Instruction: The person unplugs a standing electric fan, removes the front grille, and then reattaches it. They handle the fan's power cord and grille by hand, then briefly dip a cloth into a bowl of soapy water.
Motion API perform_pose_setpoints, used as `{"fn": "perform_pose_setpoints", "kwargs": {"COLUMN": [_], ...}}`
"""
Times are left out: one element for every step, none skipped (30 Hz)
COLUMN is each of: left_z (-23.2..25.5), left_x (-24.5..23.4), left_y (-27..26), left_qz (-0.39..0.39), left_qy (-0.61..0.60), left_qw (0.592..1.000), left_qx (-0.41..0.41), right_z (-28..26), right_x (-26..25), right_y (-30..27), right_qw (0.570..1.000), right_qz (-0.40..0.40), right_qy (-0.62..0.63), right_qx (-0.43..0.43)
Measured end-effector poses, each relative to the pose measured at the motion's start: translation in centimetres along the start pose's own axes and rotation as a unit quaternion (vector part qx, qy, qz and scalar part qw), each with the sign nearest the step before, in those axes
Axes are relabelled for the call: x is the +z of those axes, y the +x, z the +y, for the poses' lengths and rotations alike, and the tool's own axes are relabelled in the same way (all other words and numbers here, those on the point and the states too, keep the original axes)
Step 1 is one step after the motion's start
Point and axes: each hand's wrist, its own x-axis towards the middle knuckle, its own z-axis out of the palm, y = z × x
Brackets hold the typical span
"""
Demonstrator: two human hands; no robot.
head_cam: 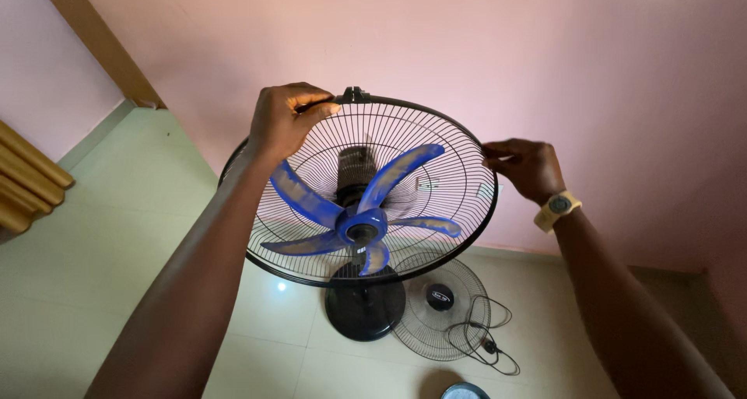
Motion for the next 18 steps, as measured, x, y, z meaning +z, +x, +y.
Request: {"fn": "perform_pose_setpoints", "kwargs": {"left_z": [0.1,0.2,0.2,0.2,0.1,-0.1,-0.4,-0.7,-1.2,-1.7,-2.3,-3.1,-3.9,-4.8,-5.8,-6.9,-8.0,-9.2], "left_x": [-0.1,-0.2,-0.2,-0.4,-0.6,-0.8,-1.1,-1.4,-1.6,-2.0,-2.4,-2.5,-2.6,-2.6,-2.5,-2.4,-2.3,-2.0], "left_y": [0.0,-0.3,-0.7,-0.9,-1.1,-1.4,-1.9,-2.4,-3.0,-3.7,-4.5,-5.3,-6.1,-7.0,-7.8,-8.7,-9.7,-10.7], "left_qz": [0.002,0.004,0.011,0.018,0.026,0.033,0.039,0.046,0.06,0.075,0.09,0.107,0.124,0.139,0.155,0.171,0.188,0.202], "left_qy": [-0.003,-0.007,-0.004,0.0,0.003,0.005,0.007,0.009,0.007,0.004,0.002,-0.006,-0.015,-0.023,-0.024,-0.026,-0.028,-0.039], "left_qw": [1.0,0.999,1.0,1.0,1.0,0.999,0.999,0.999,0.998,0.997,0.996,0.994,0.992,0.99,0.987,0.983,0.977,0.973], "left_qx": [0.017,0.033,0.025,0.019,0.012,0.008,0.004,0.0,0.0,0.0,0.0,-0.004,-0.008,-0.012,-0.039,-0.066,-0.093,-0.103], "right_z": [0.5,1.1,1.6,2.0,2.5,2.9,3.4,4.0,4.6,4.9,5.2,5.8,6.5,7.2,7.9,8.7,9.6,10.5], "right_x": [0.3,0.5,0.8,1.0,1.2,1.3,1.6,2.0,2.5,3.0,3.5,4.1,4.7,5.3,6.0,6.6,7.3,8.0], "right_y": [-0.3,-0.7,-1.1,-1.1,-1.1,-1.4,-1.7,-2.1,-2.6,-3.0,-3.4,-3.8,-4.0,-4.3,-4.6,-5.0,-5.5,-5.8], "right_qw": [1.0,1.0,0.999,0.999,0.999,0.999,0.999,0.998,0.996,0.995,0.994,0.993,0.992,0.992,0.991,0.989,0.987,0.985], "right_qz": [0.009,0.014,0.019,0.026,0.028,0.031,0.033,0.044,0.054,0.065,0.079,0.093,0.106,0.113,0.119,0.125,0.125,0.126], "right_qy": [0.0,-0.01,-0.019,-0.028,-0.03,-0.031,-0.031,-0.046,-0.06,-0.075,-0.069,-0.062,-0.055,-0.037,-0.02,-0.003,0.009,0.023], "right_qx": [-0.005,0.007,0.02,0.031,0.027,0.024,0.021,0.022,0.022,0.021,0.025,0.03,0.035,0.05,0.065,0.079,0.096,0.113]}}
